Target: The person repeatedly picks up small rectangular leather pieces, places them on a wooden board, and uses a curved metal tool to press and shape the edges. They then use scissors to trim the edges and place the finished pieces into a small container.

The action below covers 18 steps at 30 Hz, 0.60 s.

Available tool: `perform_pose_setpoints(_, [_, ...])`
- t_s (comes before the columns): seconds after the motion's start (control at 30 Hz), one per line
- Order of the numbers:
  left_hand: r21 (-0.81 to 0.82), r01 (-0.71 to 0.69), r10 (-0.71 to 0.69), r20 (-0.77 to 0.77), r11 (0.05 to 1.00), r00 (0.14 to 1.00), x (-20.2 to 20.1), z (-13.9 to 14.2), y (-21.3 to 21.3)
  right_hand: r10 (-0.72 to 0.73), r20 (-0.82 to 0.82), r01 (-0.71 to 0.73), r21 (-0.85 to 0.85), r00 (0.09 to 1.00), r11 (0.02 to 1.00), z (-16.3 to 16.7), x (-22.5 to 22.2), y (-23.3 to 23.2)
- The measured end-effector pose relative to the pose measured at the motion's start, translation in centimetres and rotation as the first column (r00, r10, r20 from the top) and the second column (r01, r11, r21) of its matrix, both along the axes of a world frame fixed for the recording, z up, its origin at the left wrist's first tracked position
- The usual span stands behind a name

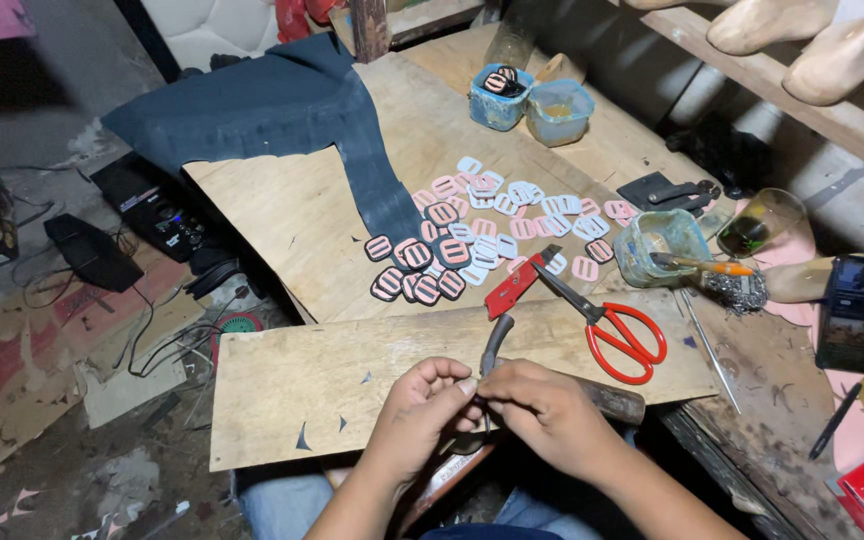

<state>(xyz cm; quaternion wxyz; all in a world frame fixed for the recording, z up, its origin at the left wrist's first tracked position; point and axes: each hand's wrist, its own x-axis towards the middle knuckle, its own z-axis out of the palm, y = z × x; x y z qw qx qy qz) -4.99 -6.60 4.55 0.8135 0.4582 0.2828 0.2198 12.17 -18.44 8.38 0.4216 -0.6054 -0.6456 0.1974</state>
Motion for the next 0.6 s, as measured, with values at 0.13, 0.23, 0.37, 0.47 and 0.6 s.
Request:
perform_pose_setpoints(0.13, [0.053,-0.115,0.116,-0.015,0.992,0.993,-0.9,0.7,-1.7,-0.258,0.1,0.263,-0.036,0.961,0.964,-0.8,3.4,-1.9])
perform_pose_setpoints(0.23, [0.073,-0.11,0.113,-0.038,0.991,0.993,-1.9,0.8,-2.4,-0.439,0.493,0.537,-0.068,0.751,0.841,-1.3,8.7,-1.8])
perform_pose_setpoints(0.37, [0.036,-0.22,0.216,0.103,0.975,0.971,-2.3,0.5,-2.9,-0.413,0.555,0.635,-0.296,0.722,0.714,-2.4,12.9,-2.1])
perform_pose_setpoints(0.47, [0.052,-0.287,0.283,0.079,0.957,0.956,-2.8,0.7,-3.2,-0.409,0.531,0.634,-0.358,0.742,0.686,-2.5,14.0,-1.5])
perform_pose_setpoints(0.6, [0.016,-0.369,0.369,-0.011,0.929,0.929,-3.2,1.5,-3.1,-0.483,0.433,0.645,-0.423,0.761,0.636,-1.3,13.7,-1.5])
